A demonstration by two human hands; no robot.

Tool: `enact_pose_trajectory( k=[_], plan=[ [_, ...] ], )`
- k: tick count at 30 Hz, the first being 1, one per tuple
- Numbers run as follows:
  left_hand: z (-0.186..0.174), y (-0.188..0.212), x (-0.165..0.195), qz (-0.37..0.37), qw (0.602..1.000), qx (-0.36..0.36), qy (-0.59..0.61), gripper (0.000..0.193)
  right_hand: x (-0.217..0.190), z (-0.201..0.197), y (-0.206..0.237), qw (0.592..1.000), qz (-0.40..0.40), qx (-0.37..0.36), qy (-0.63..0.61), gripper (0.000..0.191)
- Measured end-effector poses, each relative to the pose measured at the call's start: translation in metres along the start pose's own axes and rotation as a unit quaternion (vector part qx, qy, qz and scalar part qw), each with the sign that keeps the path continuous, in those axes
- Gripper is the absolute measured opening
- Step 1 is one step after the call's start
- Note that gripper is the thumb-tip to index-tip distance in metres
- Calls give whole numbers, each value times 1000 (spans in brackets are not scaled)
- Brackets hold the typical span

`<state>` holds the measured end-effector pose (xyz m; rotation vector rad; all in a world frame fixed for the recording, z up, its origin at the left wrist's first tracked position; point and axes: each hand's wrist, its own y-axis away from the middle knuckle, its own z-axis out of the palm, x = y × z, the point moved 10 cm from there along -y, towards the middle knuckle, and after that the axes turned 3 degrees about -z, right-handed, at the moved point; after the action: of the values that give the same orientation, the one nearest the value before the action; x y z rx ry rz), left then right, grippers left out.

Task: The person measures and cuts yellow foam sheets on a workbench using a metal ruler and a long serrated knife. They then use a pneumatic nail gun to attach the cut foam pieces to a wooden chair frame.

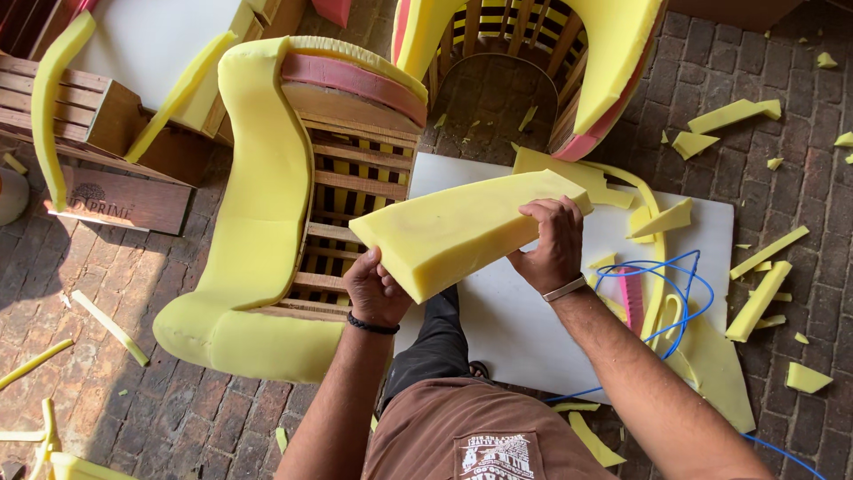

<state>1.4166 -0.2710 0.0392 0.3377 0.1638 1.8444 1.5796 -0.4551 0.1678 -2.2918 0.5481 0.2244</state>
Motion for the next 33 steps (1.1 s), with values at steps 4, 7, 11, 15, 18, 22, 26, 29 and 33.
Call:
enact_pose_trajectory(
  k=[4,7,11,15,18,22,26,29,33],
  plan=[
    [1,-61,31,-10,1000,9,4,21,31,45,-52,1000,-2,-4,-10,52],
    [-5,-98,56,-8,996,75,55,22,44,75,-94,1000,-14,-9,-6,48],
    [-8,-130,81,21,987,144,71,30,62,111,-144,999,-13,-48,-5,39],
    [-2,-153,107,52,986,159,26,38,75,145,-181,994,-40,-103,-9,34],
    [-12,-164,121,59,975,214,-6,50,90,172,-201,988,-31,-152,-25,35],
    [-29,-169,158,74,931,293,-203,34,119,208,-227,976,35,-212,-37,36],
    [-26,-176,210,187,812,376,-406,34,152,253,-255,938,94,-331,-37,38],
    [-7,-194,252,279,697,418,-511,51,193,297,-273,877,196,-434,-69,43],
    [2,-247,291,291,595,442,-604,63,237,378,-294,786,269,-539,-137,43]
  ],
)
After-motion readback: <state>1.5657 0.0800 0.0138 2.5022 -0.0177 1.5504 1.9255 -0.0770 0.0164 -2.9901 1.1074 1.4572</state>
